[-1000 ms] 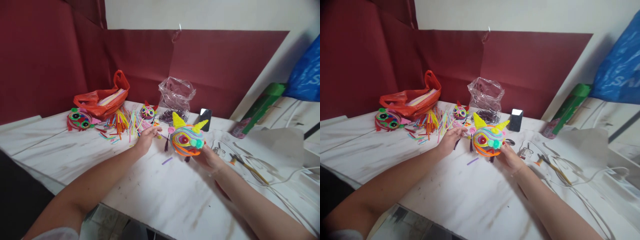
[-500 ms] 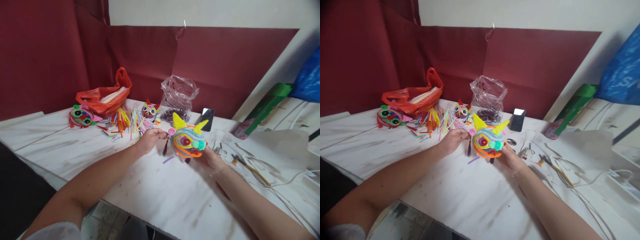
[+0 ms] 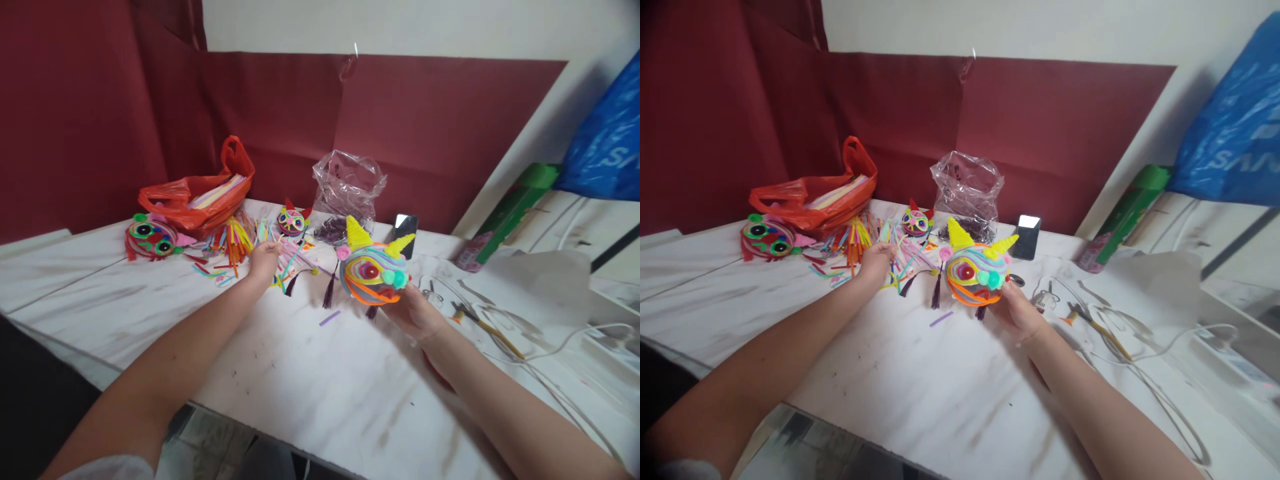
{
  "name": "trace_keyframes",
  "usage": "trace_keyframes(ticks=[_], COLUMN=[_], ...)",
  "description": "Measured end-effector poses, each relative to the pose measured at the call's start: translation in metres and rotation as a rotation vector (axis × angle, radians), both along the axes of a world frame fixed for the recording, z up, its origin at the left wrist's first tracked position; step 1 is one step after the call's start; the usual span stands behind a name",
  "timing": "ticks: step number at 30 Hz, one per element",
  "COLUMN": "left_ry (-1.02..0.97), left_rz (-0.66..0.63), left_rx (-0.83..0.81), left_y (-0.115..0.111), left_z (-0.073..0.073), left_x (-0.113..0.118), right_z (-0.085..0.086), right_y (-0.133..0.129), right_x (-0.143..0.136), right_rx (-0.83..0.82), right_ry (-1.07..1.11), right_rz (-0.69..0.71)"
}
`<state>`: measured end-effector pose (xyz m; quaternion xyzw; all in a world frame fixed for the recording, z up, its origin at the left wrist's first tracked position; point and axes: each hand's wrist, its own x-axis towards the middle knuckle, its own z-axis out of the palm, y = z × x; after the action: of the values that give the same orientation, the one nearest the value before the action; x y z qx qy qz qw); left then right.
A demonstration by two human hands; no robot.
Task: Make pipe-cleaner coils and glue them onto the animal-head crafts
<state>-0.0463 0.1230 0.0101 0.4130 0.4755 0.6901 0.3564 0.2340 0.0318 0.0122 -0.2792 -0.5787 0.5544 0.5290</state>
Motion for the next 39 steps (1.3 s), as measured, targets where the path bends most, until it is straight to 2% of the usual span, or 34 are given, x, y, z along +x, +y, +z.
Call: trace_keyframes(ticks=[4,8,10,13,16,21,27,29,31,33,34,35,37,39], left_ry=[0.048,0.125,0.149,0.113,0.080,0.065,0.165,0.156,0.150,0.183,0.208,0.229,0.234,0.185], left_rz=[0.074,0.016,-0.085,-0.466,-0.604,-0.567,-0.495,-0.503,-0.410,-0.300,-0.304,-0.372,-0.629,-0.797], left_rx=[0.009,0.047,0.069,0.093,0.147,0.114,0.075,0.079,0.132,0.159,0.135,0.092,-0.002,-0.005], left_y=[0.009,-0.006,-0.021,-0.046,-0.067,-0.082,-0.077,-0.073,-0.071,-0.075,-0.078,-0.083,-0.094,-0.103], left_z=[0.002,0.014,0.019,0.023,0.023,0.022,0.021,0.021,0.020,0.018,0.016,0.013,0.005,-0.001], left_x=[-0.015,-0.004,0.009,0.031,0.045,0.054,0.051,0.050,0.051,0.055,0.058,0.061,0.068,0.074], right_z=[0.001,0.002,0.002,0.002,0.001,0.001,-0.004,-0.004,-0.003,-0.001,-0.001,-0.001,-0.002,-0.005], right_y=[0.002,0.001,0.001,0.000,-0.002,-0.009,-0.009,-0.009,-0.009,-0.010,-0.011,-0.011,-0.013,-0.016], right_x=[0.000,-0.002,-0.004,-0.006,-0.009,-0.016,-0.024,-0.026,-0.028,-0.030,-0.031,-0.032,-0.034,-0.037], right_rx=[-0.017,-0.012,-0.017,-0.014,-0.002,-0.013,-0.010,0.015,0.059,0.099,0.115,0.134,0.206,0.311], right_ry=[0.047,0.061,0.042,0.010,0.013,0.035,0.027,0.024,-0.011,-0.103,-0.159,-0.211,-0.296,-0.375], right_rz=[0.026,0.097,0.123,0.134,0.138,0.143,0.101,0.049,-0.061,-0.255,-0.365,-0.472,-0.642,-0.740])
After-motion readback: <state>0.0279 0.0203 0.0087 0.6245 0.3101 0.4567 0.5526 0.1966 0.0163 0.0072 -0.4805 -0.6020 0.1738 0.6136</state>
